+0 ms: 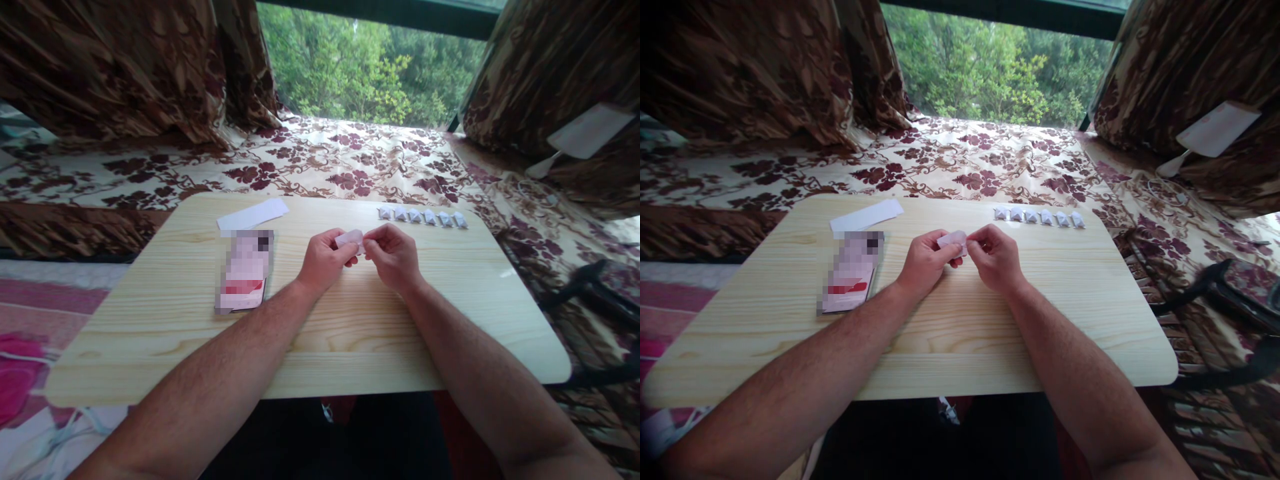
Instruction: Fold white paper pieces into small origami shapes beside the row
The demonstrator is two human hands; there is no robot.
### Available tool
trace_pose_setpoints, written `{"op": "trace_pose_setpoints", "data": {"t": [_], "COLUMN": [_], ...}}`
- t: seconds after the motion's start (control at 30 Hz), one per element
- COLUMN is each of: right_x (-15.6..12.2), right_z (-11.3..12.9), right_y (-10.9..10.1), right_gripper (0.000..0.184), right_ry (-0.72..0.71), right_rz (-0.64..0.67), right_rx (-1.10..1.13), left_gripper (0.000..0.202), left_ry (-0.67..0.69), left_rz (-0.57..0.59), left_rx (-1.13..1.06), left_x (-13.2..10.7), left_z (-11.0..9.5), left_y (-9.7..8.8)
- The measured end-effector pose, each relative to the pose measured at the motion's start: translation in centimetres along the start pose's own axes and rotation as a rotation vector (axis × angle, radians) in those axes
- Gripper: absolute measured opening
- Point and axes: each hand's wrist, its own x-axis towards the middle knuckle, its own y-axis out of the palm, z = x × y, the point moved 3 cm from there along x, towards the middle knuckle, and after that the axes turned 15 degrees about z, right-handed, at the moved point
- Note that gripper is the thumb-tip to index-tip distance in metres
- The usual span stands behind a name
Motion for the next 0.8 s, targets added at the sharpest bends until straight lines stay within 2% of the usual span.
{"op": "trace_pose_setpoints", "data": {"t": [0.3, 0.8], "right_x": [0.02, 0.09], "right_z": [0.48, 0.23], "right_y": [-0.03, 0.05], "right_gripper": [0.009, 0.010], "right_ry": [0.000, -0.011], "right_rz": [-0.013, 0.000], "right_rx": [0.055, 0.080], "left_gripper": [0.018, 0.025], "left_ry": [0.025, 0.021], "left_rz": [-0.023, -0.026], "left_rx": [0.173, 0.177], "left_x": [-0.28, -0.40], "left_z": [-0.61, -0.50], "left_y": [0.22, 0.24]}}
